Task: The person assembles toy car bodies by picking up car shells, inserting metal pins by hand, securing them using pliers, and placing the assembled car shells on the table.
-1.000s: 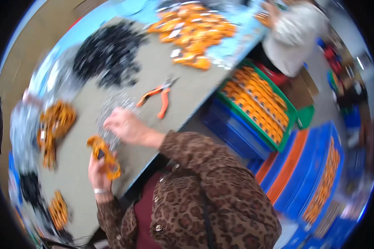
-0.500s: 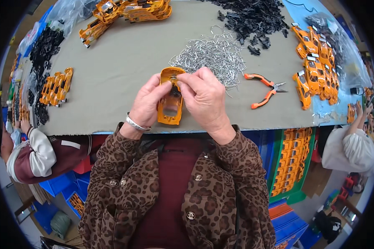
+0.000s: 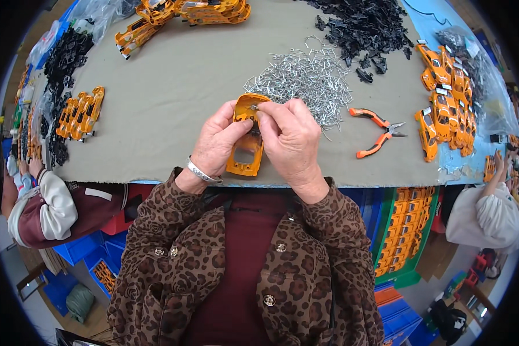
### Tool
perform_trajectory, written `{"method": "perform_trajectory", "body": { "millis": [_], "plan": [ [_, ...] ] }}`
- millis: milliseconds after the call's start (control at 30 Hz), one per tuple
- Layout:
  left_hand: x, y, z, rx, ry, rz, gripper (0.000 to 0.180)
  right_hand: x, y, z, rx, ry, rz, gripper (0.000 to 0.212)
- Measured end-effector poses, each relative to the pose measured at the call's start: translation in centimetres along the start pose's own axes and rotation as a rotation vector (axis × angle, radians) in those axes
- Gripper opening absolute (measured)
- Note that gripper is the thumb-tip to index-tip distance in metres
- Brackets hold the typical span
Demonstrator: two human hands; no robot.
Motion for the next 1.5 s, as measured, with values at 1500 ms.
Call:
{"method": "perform_trajectory", "body": {
  "millis": [1500],
  "plan": [
    [-4.4,-3.6,-2.5,0.202,-0.33,-0.638,0.024,-5.9,-0.4,-6.5,0.282,0.049,-1.698,0.068]
  ]
}}
Point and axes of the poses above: each hand's wrist, its own z-axis away from the middle knuckle, its own y-axis out of the palm, x = y × z, the point moved 2 cm from there along -z, towards the middle knuckle, and after that the axes turned 15 degrees about -y, right-handed, at the moved point
